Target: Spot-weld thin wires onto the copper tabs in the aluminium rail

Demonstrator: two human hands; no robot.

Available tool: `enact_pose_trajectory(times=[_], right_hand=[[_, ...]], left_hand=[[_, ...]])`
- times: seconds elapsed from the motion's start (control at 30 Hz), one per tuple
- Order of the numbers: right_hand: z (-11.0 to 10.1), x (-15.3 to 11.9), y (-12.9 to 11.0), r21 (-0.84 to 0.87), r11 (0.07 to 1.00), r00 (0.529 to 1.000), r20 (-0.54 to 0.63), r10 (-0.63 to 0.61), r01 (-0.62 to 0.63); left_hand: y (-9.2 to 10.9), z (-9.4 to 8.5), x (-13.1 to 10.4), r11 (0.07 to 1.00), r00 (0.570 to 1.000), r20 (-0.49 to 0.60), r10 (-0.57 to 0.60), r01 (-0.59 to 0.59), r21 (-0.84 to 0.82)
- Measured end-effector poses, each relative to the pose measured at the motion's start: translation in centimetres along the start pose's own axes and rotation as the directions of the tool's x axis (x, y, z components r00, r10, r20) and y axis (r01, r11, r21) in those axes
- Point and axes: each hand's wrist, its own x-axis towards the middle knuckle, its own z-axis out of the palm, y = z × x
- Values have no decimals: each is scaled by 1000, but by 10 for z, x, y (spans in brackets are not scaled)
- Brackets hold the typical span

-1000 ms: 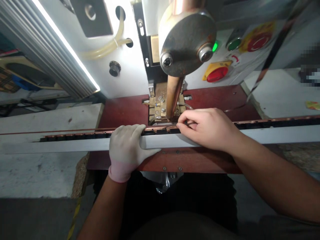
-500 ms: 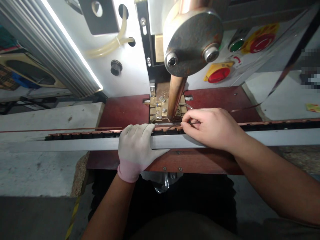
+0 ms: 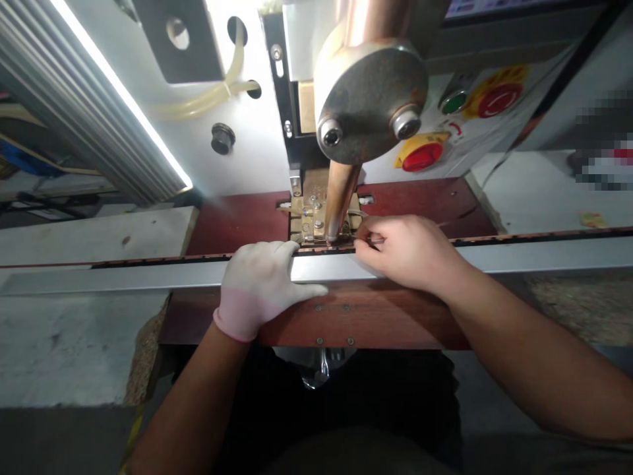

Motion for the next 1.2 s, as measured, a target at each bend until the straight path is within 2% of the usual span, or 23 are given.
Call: enact_pose_trajectory(times=[0.43,0.97,1.1,1.2], right_hand=[[4,8,2,33,999,999,-39,31,-29],[7,6,5,51,999,998,-56,18,-15],[7,5,6,55,998,999,-49,-3,6],[7,5,6,43,999,999,-50,-2,4]], left_hand=[[-5,-2,12,999,997,72,-39,39,2],[-4,1,6,1000,999,41,-9,8,14],[-1,1,7,999,998,59,-27,26,28],[-7,-4,7,1000,995,96,3,-5,18]])
